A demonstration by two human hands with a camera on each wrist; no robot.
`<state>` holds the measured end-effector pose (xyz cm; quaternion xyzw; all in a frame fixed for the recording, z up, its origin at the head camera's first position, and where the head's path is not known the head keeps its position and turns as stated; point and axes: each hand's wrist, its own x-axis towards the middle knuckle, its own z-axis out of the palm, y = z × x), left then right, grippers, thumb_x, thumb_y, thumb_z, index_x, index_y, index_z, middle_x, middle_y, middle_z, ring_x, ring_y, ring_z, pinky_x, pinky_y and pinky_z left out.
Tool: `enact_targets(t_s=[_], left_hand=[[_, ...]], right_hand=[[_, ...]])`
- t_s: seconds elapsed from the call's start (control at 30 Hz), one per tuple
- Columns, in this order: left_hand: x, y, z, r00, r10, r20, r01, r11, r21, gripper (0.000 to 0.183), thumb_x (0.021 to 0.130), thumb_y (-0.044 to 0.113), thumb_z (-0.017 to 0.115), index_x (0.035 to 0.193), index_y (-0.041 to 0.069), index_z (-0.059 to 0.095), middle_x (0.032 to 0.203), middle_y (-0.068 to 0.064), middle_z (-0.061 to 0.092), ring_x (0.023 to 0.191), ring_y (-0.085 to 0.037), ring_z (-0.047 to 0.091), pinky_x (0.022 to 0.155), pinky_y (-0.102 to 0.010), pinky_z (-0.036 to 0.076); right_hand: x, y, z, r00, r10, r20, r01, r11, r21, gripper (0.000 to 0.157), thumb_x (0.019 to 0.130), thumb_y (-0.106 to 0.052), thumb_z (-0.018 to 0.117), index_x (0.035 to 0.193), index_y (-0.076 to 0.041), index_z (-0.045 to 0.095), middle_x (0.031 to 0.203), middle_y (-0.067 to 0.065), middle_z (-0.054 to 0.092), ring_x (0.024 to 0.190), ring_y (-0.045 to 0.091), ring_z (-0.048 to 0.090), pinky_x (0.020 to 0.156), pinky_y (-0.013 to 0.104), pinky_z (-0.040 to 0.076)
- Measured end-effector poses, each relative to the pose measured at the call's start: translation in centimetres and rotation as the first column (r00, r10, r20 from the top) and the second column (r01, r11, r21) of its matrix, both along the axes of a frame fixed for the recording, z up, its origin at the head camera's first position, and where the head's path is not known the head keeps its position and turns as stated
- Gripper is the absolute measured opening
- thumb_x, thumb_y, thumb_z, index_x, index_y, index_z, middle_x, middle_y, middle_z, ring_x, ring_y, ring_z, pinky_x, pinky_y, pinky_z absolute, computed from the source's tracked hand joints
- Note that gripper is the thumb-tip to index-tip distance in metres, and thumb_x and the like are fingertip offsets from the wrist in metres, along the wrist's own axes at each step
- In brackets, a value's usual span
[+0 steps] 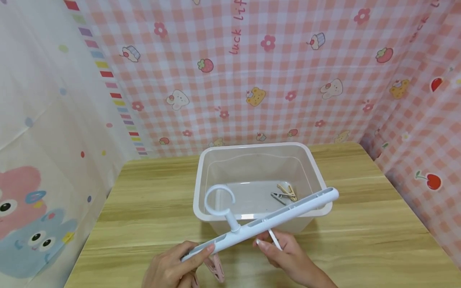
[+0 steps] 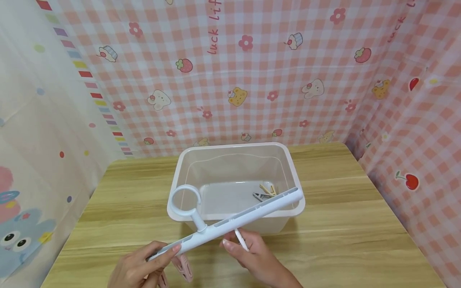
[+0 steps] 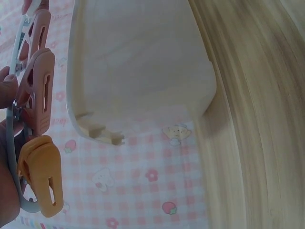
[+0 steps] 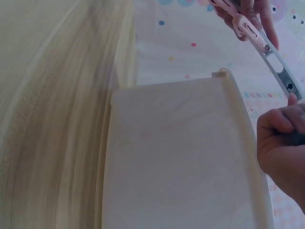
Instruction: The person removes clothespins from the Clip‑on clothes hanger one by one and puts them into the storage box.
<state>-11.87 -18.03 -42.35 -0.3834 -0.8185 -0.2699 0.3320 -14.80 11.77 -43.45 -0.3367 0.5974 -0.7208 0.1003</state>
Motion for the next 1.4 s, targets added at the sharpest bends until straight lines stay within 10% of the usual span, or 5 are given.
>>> enact_targets(t_s=[0.37,0.73,1.1,1.27,1.4], left_hand=[[0.09,-0.05,0.01,1.0,0.006,0.004,-0.006,1.0,-0.004,0.063,0.066,-0.006,0.06,0.123,0.015,0.075,0.093,0.002,0.069,0.058,0.008,0.053,0.056,-0.003,0.036],[0.17,-0.16,0.05,1.0,0.003,0.026,-0.003,1.0,-0.022,0.065,0.065,-0.007,0.059,0.125,0.015,0.074,0.093,0.002,0.069,0.057,0.01,0.052,0.055,-0.002,0.036],[0.14,-0.15,0.13,1.0,0.019,0.021,-0.017,0.998,-0.057,0.065,0.066,-0.005,0.059,0.126,0.015,0.073,0.092,0.003,0.068,0.062,0.006,0.05,0.057,-0.002,0.034],[0.21,-0.08,0.21,0.999,0.021,0.028,-0.02,0.998,-0.057,0.066,0.066,-0.006,0.058,0.127,0.016,0.073,0.093,0.003,0.068,0.061,0.007,0.051,0.057,-0.002,0.034],[0.29,-0.07,0.16,0.999,0.027,0.036,-0.025,0.998,-0.055,0.067,0.066,-0.007,0.057,0.127,0.016,0.073,0.094,0.003,0.068,0.061,0.008,0.05,0.057,-0.001,0.034]], right_hand=[[0.13,-0.13,0.27,0.893,-0.274,-0.357,0.346,0.925,0.156,0.02,0.094,0.011,0.057,0.1,-0.007,0.065,0.064,0.002,0.042,0.066,-0.01,0.035,0.052,0.013,0.038],[0.18,-0.05,0.5,0.612,-0.388,-0.689,0.685,0.696,0.215,0.013,0.095,-0.009,0.068,0.092,-0.019,0.06,0.062,-0.014,0.043,0.061,-0.013,0.033,0.053,0.003,0.032],[-0.1,-0.13,-0.06,0.353,-0.378,-0.856,0.858,0.495,0.136,0.045,0.109,-0.047,0.033,0.084,-0.017,0.055,0.056,-0.017,0.036,0.053,-0.007,0.027,0.046,0.011,0.022],[-0.08,-0.08,0.0,0.329,-0.365,-0.871,0.872,0.472,0.132,0.046,0.109,-0.047,0.032,0.084,-0.016,0.054,0.055,-0.017,0.033,0.052,-0.007,0.026,0.045,0.012,0.022],[0.05,0.05,0.13,0.408,-0.38,-0.83,0.83,0.533,0.164,0.036,0.108,-0.042,0.042,0.088,-0.017,0.057,0.058,-0.017,0.037,0.055,-0.008,0.029,0.048,0.009,0.025]])
